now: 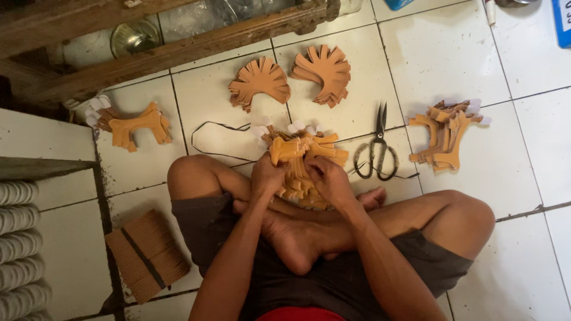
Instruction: The person sits on the floor and assembles small, light-brown, fan-shaped craft pieces by hand. They pick up individual pieces, align them, and stack them into bundles, occasionally using a rubber band to secure the stack. The person also handles white foam-like pieces and places them into a nearby container.
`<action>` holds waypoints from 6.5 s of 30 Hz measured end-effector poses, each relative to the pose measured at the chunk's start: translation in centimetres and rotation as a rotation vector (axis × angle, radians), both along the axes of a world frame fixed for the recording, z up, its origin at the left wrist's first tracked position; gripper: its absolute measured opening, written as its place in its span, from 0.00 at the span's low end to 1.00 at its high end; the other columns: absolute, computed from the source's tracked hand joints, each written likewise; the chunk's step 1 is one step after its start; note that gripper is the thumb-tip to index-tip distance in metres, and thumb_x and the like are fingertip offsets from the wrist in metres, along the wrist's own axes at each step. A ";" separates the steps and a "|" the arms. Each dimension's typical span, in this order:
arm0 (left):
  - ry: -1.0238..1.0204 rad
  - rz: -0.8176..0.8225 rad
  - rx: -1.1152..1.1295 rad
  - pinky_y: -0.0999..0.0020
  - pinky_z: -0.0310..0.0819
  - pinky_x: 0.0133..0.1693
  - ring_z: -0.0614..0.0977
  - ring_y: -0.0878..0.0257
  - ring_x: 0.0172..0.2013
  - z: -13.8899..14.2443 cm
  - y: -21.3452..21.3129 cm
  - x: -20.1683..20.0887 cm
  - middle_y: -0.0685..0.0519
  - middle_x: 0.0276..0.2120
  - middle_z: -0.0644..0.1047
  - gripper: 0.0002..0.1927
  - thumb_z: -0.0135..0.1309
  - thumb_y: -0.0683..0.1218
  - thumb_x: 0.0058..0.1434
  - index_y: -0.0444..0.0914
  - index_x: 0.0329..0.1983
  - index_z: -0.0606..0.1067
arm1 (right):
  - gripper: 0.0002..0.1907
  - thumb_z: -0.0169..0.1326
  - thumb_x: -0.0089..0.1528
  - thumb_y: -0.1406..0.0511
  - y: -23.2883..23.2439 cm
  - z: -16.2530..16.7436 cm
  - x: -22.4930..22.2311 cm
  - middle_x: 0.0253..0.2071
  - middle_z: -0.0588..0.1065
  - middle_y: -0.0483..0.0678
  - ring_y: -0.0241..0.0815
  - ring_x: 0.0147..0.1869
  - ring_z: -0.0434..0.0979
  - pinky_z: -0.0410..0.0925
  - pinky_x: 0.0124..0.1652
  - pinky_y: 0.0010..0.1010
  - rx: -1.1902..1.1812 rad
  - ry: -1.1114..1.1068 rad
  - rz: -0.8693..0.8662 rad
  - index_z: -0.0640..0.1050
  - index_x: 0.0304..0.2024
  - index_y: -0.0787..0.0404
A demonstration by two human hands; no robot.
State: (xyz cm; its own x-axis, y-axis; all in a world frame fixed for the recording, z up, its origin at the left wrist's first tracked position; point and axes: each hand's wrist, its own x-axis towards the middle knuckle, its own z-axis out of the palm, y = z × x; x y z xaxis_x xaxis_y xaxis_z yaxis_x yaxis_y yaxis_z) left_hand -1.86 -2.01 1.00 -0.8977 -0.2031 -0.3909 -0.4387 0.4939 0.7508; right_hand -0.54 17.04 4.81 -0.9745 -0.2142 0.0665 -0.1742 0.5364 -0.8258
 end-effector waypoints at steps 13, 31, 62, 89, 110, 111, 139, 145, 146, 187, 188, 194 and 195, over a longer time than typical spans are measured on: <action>-0.062 0.123 0.058 0.54 0.76 0.43 0.84 0.45 0.38 -0.5 -1.2 -0.7 0.38 0.36 0.81 0.20 0.53 0.53 0.60 0.31 0.44 0.77 | 0.08 0.58 0.62 0.67 0.0 0.4 0.0 0.38 0.79 0.55 0.51 0.36 0.80 0.71 0.37 0.36 -0.007 -0.069 -0.021 0.81 0.43 0.65; -0.108 0.139 0.245 0.63 0.75 0.30 0.82 0.61 0.27 -1.1 -0.6 -1.1 0.46 0.27 0.83 0.16 0.62 0.47 0.51 0.30 0.37 0.82 | 0.09 0.59 0.61 0.69 0.2 -0.5 0.0 0.36 0.79 0.54 0.50 0.34 0.80 0.71 0.36 0.37 0.024 -0.122 -0.026 0.81 0.44 0.63; -0.228 0.147 0.251 0.61 0.74 0.31 0.80 0.58 0.27 -1.4 -0.2 -1.3 0.44 0.29 0.82 0.16 0.60 0.46 0.54 0.27 0.37 0.81 | 0.09 0.59 0.61 0.68 0.3 -1.0 -0.3 0.38 0.80 0.55 0.51 0.37 0.81 0.72 0.38 0.37 0.027 -0.144 -0.003 0.82 0.43 0.63; -0.460 0.105 1.247 0.61 0.78 0.24 0.79 0.60 0.22 2.1 -6.6 1.7 0.51 0.24 0.77 0.13 0.54 0.48 0.58 0.36 0.41 0.74 | 0.26 0.64 0.52 0.64 -2.7 -1.4 -2.8 0.54 0.74 0.57 0.60 0.58 0.72 0.66 0.54 0.47 0.221 0.250 0.352 0.78 0.53 0.63; 0.384 0.085 -0.400 0.49 0.74 0.41 0.82 0.40 0.40 15.5 -16.1 7.1 0.41 0.36 0.81 0.20 0.59 0.45 0.57 0.40 0.54 0.75 | 0.14 0.59 0.62 0.66 -2.1 -2.5 -0.9 0.40 0.80 0.57 0.51 0.37 0.81 0.73 0.39 0.36 0.028 0.007 0.126 0.80 0.49 0.65; 0.391 0.089 -0.413 0.49 0.75 0.41 0.82 0.41 0.39 15.1 -16.7 7.2 0.41 0.36 0.81 0.20 0.59 0.45 0.58 0.40 0.55 0.75 | 0.14 0.59 0.62 0.66 -2.0 -2.7 -0.9 0.40 0.80 0.57 0.50 0.36 0.81 0.73 0.39 0.35 0.026 -0.004 0.128 0.80 0.49 0.65; -0.092 0.014 1.500 0.58 0.84 0.40 0.86 0.49 0.38 16.1 -4.5 10.5 0.40 0.43 0.81 0.26 0.58 0.41 0.61 0.27 0.62 0.69 | 0.24 0.67 0.57 0.75 -5.7 14.4 2.4 0.62 0.73 0.51 0.41 0.62 0.76 0.71 0.55 0.30 -0.384 0.089 0.325 0.79 0.56 0.60; -0.229 -0.052 1.450 0.59 0.84 0.39 0.85 0.52 0.34 15.4 -3.3 10.4 0.39 0.42 0.81 0.24 0.55 0.42 0.62 0.31 0.61 0.70 | 0.22 0.67 0.55 0.74 -3.1 13.1 3.2 0.57 0.73 0.49 0.40 0.57 0.75 0.71 0.50 0.29 -0.499 -0.105 0.227 0.79 0.51 0.63; -0.229 -0.056 1.447 0.60 0.84 0.39 0.85 0.52 0.35 15.4 -3.1 10.5 0.39 0.43 0.81 0.23 0.55 0.42 0.64 0.30 0.61 0.70 | 0.21 0.67 0.56 0.75 -2.8 13.0 3.3 0.56 0.73 0.50 0.41 0.58 0.75 0.70 0.52 0.29 -0.496 -0.050 0.245 0.78 0.51 0.63; -0.393 -0.170 1.545 0.53 0.84 0.44 0.85 0.43 0.46 13.5 0.0 10.4 0.38 0.46 0.79 0.24 0.53 0.43 0.71 0.25 0.65 0.65 | 0.32 0.71 0.54 0.65 0.2 13.4 4.2 0.36 0.70 0.41 0.35 0.45 0.66 0.63 0.46 0.28 -0.401 -0.047 0.205 0.79 0.61 0.60; -0.383 -0.169 1.579 0.52 0.85 0.45 0.85 0.43 0.46 13.6 -0.1 10.4 0.37 0.47 0.79 0.25 0.52 0.43 0.71 0.27 0.66 0.64 | 0.34 0.72 0.53 0.64 0.2 13.6 4.2 0.36 0.70 0.41 0.34 0.44 0.67 0.64 0.46 0.27 -0.434 -0.043 0.200 0.77 0.62 0.59; -0.362 -0.243 1.705 0.50 0.84 0.46 0.83 0.39 0.48 14.4 -0.4 10.0 0.31 0.56 0.75 0.28 0.47 0.45 0.73 0.29 0.72 0.58 | 0.30 0.72 0.53 0.65 0.9 13.5 3.8 0.38 0.70 0.42 0.34 0.43 0.70 0.67 0.44 0.27 -0.419 -0.091 0.252 0.80 0.58 0.59; -0.384 -0.247 1.714 0.49 0.83 0.48 0.84 0.39 0.48 14.4 -0.3 10.0 0.30 0.56 0.75 0.28 0.47 0.46 0.73 0.28 0.72 0.58 | 0.28 0.71 0.54 0.65 1.1 13.3 3.8 0.39 0.71 0.41 0.34 0.43 0.71 0.67 0.43 0.26 -0.407 -0.139 0.239 0.80 0.57 0.59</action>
State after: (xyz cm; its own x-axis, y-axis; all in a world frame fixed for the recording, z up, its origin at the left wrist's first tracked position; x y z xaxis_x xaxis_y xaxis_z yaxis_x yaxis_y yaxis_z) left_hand 8.11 -2.33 15.42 -0.6568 0.7335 -0.1751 -0.7411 -0.5850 0.3294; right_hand 3.26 18.14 18.15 -0.9069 -0.4165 0.0635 -0.1258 0.1239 -0.9843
